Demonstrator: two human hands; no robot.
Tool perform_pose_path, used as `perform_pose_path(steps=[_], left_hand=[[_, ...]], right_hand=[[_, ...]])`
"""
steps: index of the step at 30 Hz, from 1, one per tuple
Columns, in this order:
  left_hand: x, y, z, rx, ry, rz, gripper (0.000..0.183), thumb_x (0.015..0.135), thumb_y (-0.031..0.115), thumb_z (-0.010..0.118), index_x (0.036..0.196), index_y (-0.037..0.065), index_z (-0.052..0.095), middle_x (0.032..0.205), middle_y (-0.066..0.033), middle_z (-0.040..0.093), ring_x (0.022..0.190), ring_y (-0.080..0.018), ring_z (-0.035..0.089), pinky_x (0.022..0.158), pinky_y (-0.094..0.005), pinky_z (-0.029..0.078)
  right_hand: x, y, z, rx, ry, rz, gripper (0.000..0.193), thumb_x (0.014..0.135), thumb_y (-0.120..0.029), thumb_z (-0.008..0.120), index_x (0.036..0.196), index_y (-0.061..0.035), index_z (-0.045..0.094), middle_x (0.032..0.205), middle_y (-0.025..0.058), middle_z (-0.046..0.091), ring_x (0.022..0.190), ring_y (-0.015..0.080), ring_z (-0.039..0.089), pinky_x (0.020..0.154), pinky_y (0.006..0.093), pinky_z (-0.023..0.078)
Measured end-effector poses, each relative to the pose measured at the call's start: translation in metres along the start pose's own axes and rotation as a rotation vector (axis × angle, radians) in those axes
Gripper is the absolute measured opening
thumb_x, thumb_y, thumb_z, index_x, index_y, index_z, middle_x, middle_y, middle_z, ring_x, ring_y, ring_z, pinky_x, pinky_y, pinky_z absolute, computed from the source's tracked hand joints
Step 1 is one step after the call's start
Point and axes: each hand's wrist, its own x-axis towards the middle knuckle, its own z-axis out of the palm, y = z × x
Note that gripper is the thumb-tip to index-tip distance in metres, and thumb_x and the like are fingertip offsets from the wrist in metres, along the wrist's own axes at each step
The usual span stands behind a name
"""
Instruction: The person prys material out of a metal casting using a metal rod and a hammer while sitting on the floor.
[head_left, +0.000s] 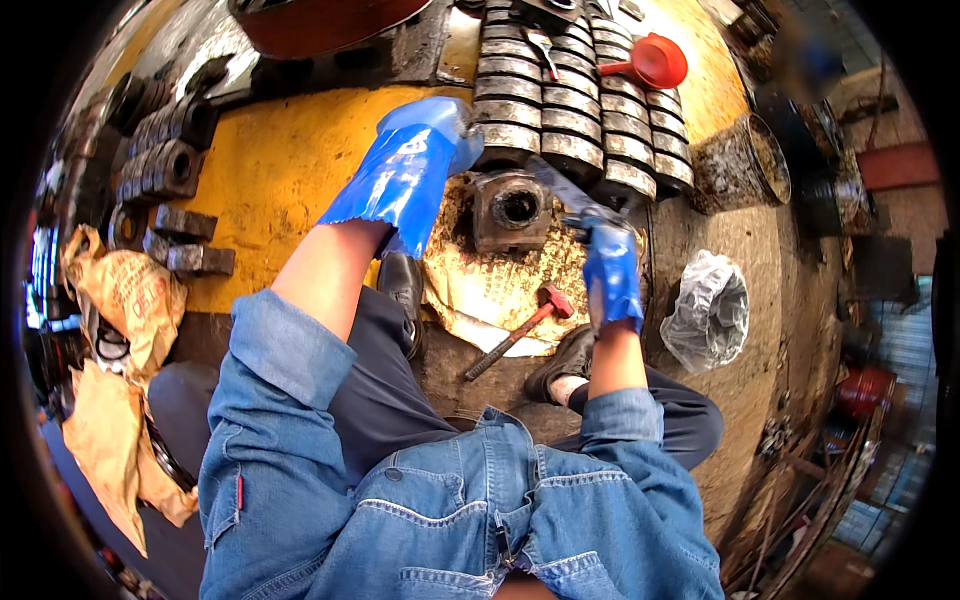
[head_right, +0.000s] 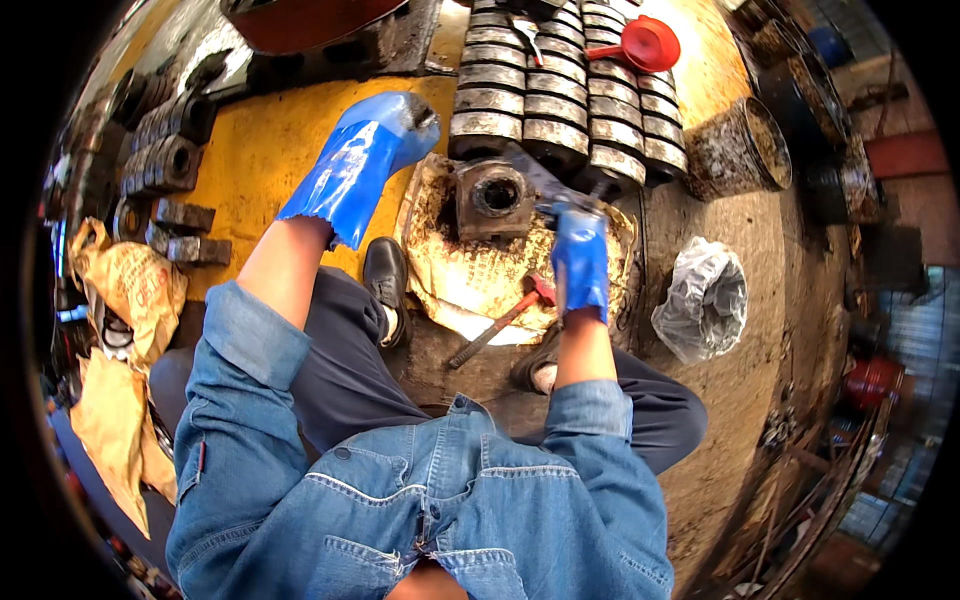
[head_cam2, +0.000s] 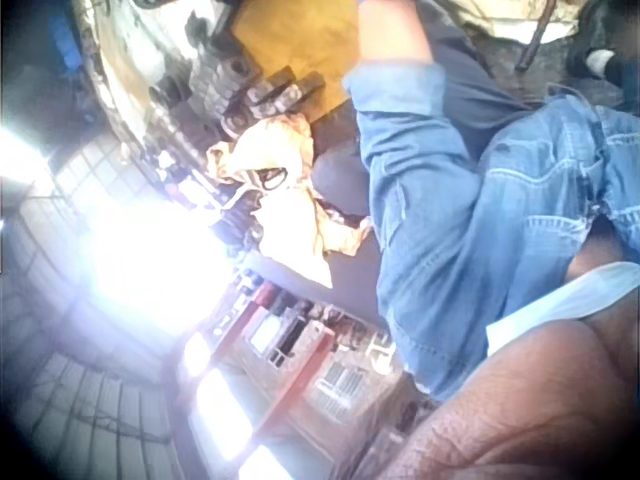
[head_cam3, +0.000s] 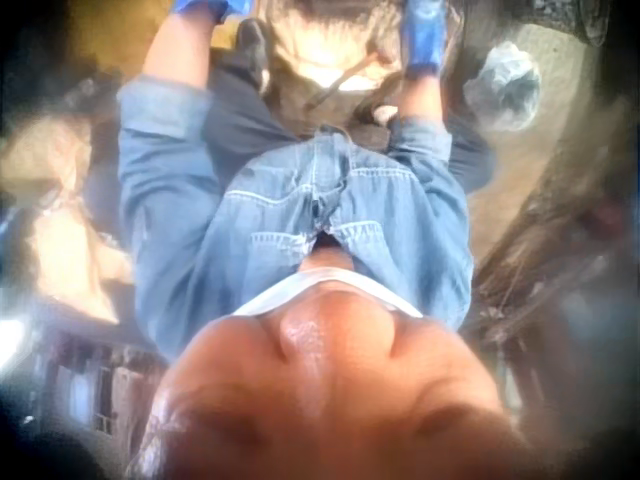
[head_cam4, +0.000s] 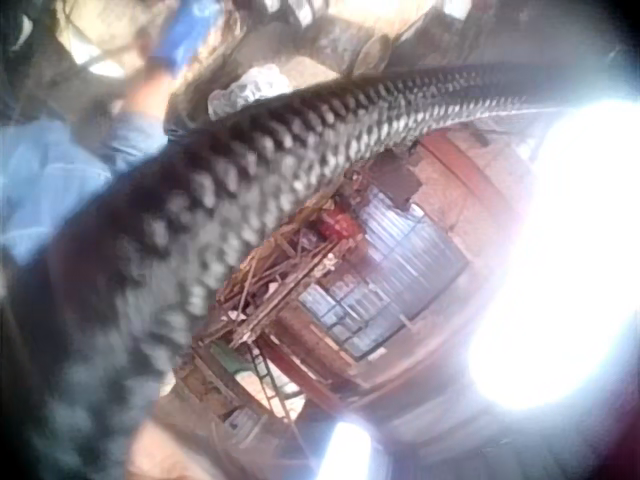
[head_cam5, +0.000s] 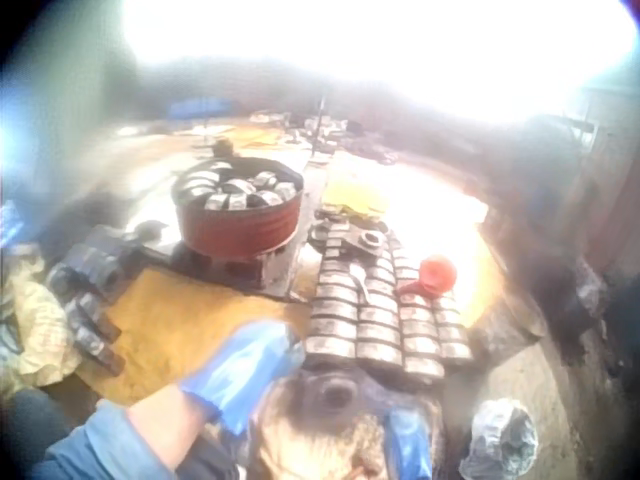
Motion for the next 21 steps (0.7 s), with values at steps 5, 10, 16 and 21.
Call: perform_pose_path(steps=[5,10,16,21], left_hand=[[0.000,0.001,-0.004,0.055,-0.088,-0.047,0.037,0.087,0.042,0.059,0.112,0.017,0.070,0.111,-0.0122,0.069,0.103,-0.0324,0.065,0.089,-0.0421,0.053],[-0.004,0.000,-0.007,0.063,-0.117,-0.056,0.037,0.087,0.041,0.059,0.113,0.017,0.070,0.111,-0.0128,0.069,0.101,-0.0331,0.065,0.089,-0.0427,0.053],[0.003,0.022,-0.002,0.097,-0.169,-0.053,0.034,0.087,0.039,0.058,0.111,0.018,0.070,0.106,-0.0130,0.070,0.099,-0.0336,0.066,0.086,-0.0428,0.054],[0.001,0.019,0.009,0.122,-0.141,-0.017,0.036,0.088,0.041,0.058,0.112,0.018,0.070,0.107,-0.0120,0.070,0.100,-0.0332,0.066,0.086,-0.0431,0.053]], right_hand=[[0.022,0.027,0.002,0.056,0.031,0.436,0.031,0.089,-0.029,0.068,0.085,0.0014,0.067,0.065,0.0031,0.058,0.052,0.0117,0.041,0.047,0.0351,0.030],[0.045,0.040,-0.037,0.051,0.042,0.460,0.025,0.088,-0.025,0.071,0.087,-0.0005,0.069,0.065,0.0037,0.061,0.049,0.0108,0.045,0.043,0.0319,0.032],[0.051,0.049,-0.028,-0.072,-0.033,0.429,0.023,0.087,-0.024,0.072,0.087,-0.0013,0.069,0.067,0.0043,0.063,0.048,0.0107,0.046,0.043,0.0309,0.033],[0.075,0.033,-0.041,0.018,-0.083,0.469,0.022,0.087,-0.023,0.073,0.087,-0.0020,0.070,0.068,0.0048,0.064,0.048,0.0106,0.047,0.042,0.0301,0.033]])
